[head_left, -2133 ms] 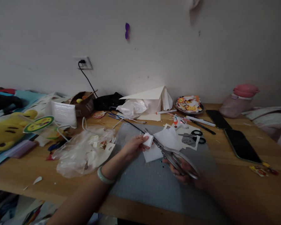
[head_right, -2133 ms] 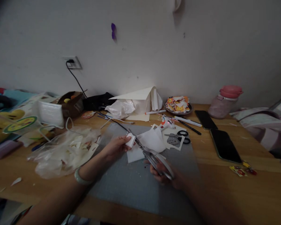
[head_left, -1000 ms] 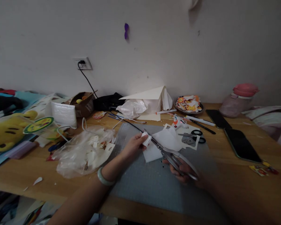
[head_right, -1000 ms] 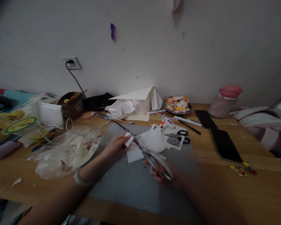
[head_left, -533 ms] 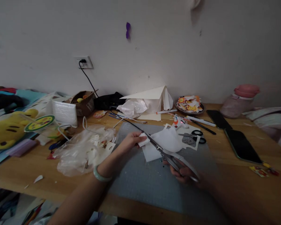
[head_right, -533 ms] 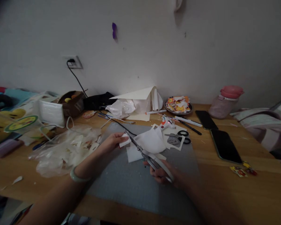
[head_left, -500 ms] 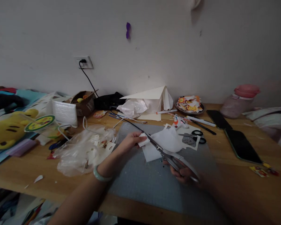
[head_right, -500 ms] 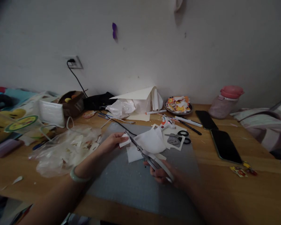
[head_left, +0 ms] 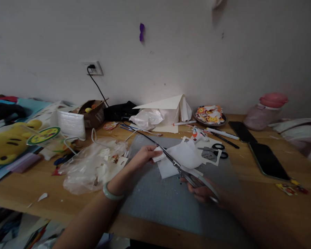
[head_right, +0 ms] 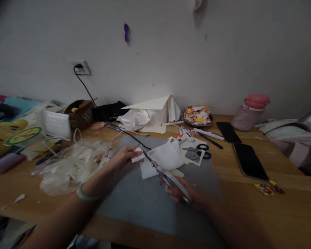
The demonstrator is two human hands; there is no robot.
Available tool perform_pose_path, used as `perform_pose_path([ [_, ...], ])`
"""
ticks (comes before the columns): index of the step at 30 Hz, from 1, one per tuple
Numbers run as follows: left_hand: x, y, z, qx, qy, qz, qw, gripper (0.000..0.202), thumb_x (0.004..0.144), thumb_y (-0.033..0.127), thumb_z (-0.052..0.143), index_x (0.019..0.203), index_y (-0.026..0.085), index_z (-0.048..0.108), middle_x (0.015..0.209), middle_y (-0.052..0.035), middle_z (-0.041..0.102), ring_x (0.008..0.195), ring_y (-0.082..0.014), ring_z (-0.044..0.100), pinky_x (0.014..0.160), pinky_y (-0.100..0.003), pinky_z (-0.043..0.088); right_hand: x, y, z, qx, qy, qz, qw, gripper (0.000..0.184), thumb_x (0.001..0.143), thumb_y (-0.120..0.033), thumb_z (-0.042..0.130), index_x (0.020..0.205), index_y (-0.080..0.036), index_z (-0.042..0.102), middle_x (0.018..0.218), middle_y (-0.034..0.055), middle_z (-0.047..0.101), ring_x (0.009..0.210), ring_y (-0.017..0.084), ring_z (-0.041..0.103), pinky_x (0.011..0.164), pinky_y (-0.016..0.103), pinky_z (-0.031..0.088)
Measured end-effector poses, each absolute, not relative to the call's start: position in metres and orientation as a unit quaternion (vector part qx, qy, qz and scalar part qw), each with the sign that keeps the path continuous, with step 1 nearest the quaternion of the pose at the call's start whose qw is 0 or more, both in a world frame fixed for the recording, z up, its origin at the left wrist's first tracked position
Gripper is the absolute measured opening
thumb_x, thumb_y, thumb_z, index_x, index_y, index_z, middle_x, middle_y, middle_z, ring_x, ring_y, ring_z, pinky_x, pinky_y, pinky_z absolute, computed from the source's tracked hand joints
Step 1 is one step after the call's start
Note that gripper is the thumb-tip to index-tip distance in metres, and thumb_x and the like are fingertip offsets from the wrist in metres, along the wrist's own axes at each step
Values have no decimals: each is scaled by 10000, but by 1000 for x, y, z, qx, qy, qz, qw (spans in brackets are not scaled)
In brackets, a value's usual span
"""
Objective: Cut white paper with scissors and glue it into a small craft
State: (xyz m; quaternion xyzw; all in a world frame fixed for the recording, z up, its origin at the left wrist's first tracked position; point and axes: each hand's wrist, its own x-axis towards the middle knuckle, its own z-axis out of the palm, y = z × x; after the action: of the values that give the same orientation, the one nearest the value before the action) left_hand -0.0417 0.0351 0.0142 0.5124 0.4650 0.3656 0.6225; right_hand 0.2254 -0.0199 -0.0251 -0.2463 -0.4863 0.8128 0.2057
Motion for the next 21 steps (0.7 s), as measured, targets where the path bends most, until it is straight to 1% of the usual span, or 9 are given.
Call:
perform_pose_path([
  [3,-42,36,14,514,460,368,624,214,690,283,640,548,132,588,448,23,452,394,-58,329,411,-238,213,225,-20,-26,-251,-473,820,200,516,721,-390,685,1172,-195,527,756,-42,421,442,-5,323,369,156,207],
  [7,-43,37,13,510,459,372,625,218,660,300,659,552,124,591,458,20,462,394,-57,335,403,-235,198,225,-19,-24,-251,-469,822,201,537,707,-399,697,1177,-198,532,728,-50,408,428,-6,309,360,157,191],
  [9,-42,36,13,511,457,373,625,234,652,320,663,552,122,590,456,18,462,396,-58,337,404,-233,193,224,-19,-19,-244,-479,820,199,554,709,-456,685,1178,-197,544,708,-51,401,431,-1,301,361,158,182],
  [12,-41,34,15,516,453,372,625,264,647,351,666,547,121,584,445,27,439,402,-56,324,416,-232,194,224,-19,-13,-215,-491,818,208,618,714,-592,621,1179,-190,562,691,-51,376,440,1,253,367,161,154],
  [14,-39,32,17,517,455,367,625,275,638,363,671,545,123,577,444,33,427,409,-55,312,426,-234,194,224,-20,-12,-195,-496,817,219,639,721,-630,586,1190,-197,561,683,-57,352,436,-3,226,370,162,142],
  [18,-37,31,19,515,464,355,627,280,617,372,682,539,133,559,447,41,420,412,-56,296,436,-240,188,225,-19,-17,-180,-495,821,218,625,722,-602,606,1196,-199,551,681,-62,350,423,-7,228,361,158,141],
  [21,-37,31,18,515,468,351,627,283,619,379,680,536,138,557,451,38,426,420,-62,300,442,-241,187,226,-17,-18,-195,-510,812,206,570,721,-480,669,1195,-193,535,694,-55,388,441,3,295,370,152,193],
])
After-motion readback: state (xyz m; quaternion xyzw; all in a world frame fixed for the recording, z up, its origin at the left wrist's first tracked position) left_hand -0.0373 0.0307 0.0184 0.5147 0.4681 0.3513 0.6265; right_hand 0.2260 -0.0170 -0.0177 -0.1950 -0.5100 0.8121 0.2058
